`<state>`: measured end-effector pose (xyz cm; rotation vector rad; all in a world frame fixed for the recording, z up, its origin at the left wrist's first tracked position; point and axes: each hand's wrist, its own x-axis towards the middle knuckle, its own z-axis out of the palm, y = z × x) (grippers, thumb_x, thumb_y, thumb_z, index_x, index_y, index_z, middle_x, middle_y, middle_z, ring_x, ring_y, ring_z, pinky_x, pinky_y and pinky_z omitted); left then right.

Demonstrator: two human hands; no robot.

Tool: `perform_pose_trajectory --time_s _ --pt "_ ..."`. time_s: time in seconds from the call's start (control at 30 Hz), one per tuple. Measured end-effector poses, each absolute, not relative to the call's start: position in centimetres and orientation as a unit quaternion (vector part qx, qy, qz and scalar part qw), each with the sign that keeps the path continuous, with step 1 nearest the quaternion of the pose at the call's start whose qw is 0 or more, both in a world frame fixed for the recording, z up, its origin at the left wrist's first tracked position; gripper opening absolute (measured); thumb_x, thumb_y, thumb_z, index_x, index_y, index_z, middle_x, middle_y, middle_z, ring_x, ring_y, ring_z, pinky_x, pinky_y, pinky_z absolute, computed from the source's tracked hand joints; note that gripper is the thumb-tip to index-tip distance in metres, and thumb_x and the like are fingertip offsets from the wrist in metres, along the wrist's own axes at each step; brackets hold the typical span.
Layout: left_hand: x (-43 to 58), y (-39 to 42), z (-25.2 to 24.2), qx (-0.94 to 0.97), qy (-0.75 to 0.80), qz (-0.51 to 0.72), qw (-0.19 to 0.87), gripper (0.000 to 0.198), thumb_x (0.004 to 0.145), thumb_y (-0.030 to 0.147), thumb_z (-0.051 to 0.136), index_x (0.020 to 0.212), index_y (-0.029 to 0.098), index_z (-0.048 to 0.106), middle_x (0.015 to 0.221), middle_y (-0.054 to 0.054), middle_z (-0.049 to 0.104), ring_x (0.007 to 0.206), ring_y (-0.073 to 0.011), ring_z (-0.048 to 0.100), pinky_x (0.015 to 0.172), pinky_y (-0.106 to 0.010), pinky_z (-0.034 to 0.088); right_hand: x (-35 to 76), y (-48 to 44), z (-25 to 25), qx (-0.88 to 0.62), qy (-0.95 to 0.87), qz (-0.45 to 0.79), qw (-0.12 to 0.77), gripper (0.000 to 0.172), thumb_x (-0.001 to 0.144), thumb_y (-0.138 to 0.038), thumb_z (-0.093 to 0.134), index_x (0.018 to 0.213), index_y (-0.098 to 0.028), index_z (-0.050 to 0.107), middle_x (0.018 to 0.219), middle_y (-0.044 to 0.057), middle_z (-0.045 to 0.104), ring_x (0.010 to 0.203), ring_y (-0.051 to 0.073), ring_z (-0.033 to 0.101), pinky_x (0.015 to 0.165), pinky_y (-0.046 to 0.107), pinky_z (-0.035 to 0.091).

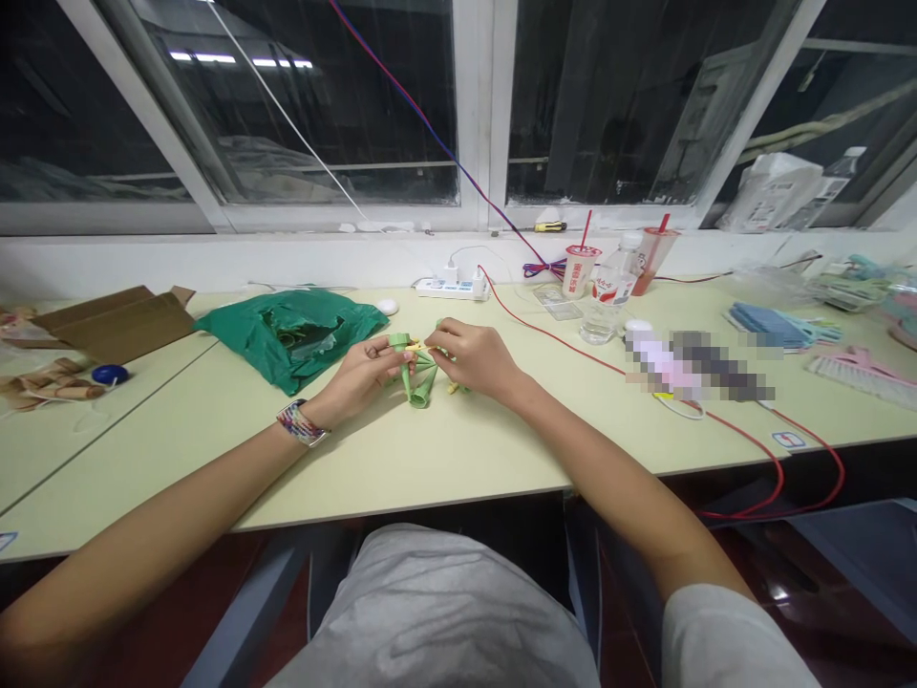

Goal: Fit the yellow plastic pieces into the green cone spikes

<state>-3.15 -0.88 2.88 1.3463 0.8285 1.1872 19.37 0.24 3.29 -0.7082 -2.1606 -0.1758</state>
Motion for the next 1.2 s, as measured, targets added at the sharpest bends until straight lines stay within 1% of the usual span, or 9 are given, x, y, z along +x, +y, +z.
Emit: perform_pose_trajectory --time_s 0.13,0.23,0.4,0.5,0.57,0.7,0.9,1.1,1.2 --pt "-3.2 -0.9 2.9 0.575 0.365 0.504 0.531 0.040 0.064 0.038 0.099 0.088 0.017 0.074 0.083 -0.006 0.074 0.078 -0.0204 0.070 0.071 -0.035 0.059 19.4 0.3 3.3 -0.283 -0.862 -0.058 0.416 0.014 0.098 -0.017 0.061 0.099 -0.021 0.074 0.100 0.005 0.074 0.075 0.014 0.067 0.067 0.026 0.047" --pt "-3.2 -0.9 2.9 0.585 0.366 0.511 0.512 0.044 0.062 0.040 0.100 0.090 0.018 0.074 0.086 -0.006 0.076 0.080 -0.0227 0.072 0.072 -0.038 0.061 19.4 0.2 3.4 -0.286 -0.863 -0.043 0.414 0.012 0.098 -0.019 0.062 0.098 -0.021 0.074 0.098 0.005 0.073 0.074 0.014 0.065 0.067 0.026 0.046" --pt "-3.2 -0.8 2.7 0.607 0.355 0.510 0.495 0.044 0.065 0.041 0.099 0.095 0.019 0.074 0.093 -0.008 0.078 0.086 -0.0247 0.075 0.079 -0.040 0.062 19.2 0.0 3.4 -0.279 -0.865 -0.027 0.416 0.013 0.100 -0.024 0.061 0.097 -0.021 0.073 0.095 0.004 0.073 0.072 0.014 0.064 0.066 0.026 0.046" --pt "-3.2 -0.9 2.5 0.615 0.353 0.505 0.493 0.044 0.068 0.041 0.097 0.098 0.019 0.074 0.097 -0.008 0.078 0.090 -0.0254 0.075 0.083 -0.041 0.062 18.9 0.0 3.0 -0.262 -0.859 -0.015 0.439 0.012 0.101 -0.026 0.061 0.105 -0.020 0.071 0.099 0.005 0.074 0.071 0.014 0.064 0.067 0.027 0.047" --pt "-3.1 -0.9 2.6 0.615 0.354 0.502 0.494 0.042 0.070 0.041 0.096 0.098 0.019 0.074 0.096 -0.009 0.078 0.089 -0.0251 0.075 0.082 -0.040 0.061 18.6 -0.1 2.7 -0.253 -0.854 -0.002 0.455 0.011 0.102 -0.027 0.061 0.107 -0.021 0.068 0.101 0.005 0.074 0.071 0.013 0.065 0.067 0.027 0.049" --pt "-3.0 -1.1 2.9 0.606 0.358 0.505 0.499 0.040 0.070 0.039 0.096 0.096 0.019 0.073 0.089 -0.006 0.077 0.082 -0.0214 0.074 0.076 -0.034 0.059 18.2 -0.4 2.5 -0.234 -0.852 0.006 0.469 0.010 0.103 -0.024 0.057 0.100 -0.020 0.065 0.101 0.006 0.072 0.074 0.013 0.066 0.067 0.026 0.049" --pt "-2.8 -1.5 3.2 0.604 0.353 0.503 0.508 0.039 0.069 0.039 0.096 0.092 0.019 0.072 0.086 -0.005 0.076 0.078 -0.0202 0.072 0.071 -0.032 0.058 18.0 -0.4 2.3 -0.236 -0.846 0.019 0.477 0.016 0.104 -0.023 0.053 0.102 -0.021 0.068 0.103 0.007 0.074 0.078 0.015 0.067 0.070 0.027 0.052" --pt "-3.0 -1.3 3.1 0.606 0.349 0.506 0.505 0.037 0.072 0.039 0.094 0.095 0.020 0.073 0.087 -0.004 0.076 0.079 -0.0193 0.072 0.074 -0.032 0.057 17.5 -0.1 1.9 -0.260 -0.815 0.142 0.498 0.016 0.103 -0.033 0.061 0.103 -0.021 0.070 0.086 0.002 0.075 0.071 0.014 0.067 0.068 0.026 0.054" --pt "-3.0 -1.2 3.1 0.606 0.351 0.506 0.503 0.034 0.072 0.038 0.095 0.092 0.020 0.073 0.085 -0.004 0.074 0.076 -0.0189 0.070 0.070 -0.031 0.056 17.4 -0.2 1.9 -0.262 -0.818 0.133 0.494 0.014 0.103 -0.030 0.059 0.104 -0.020 0.069 0.088 0.003 0.075 0.075 0.014 0.067 0.068 0.025 0.053"
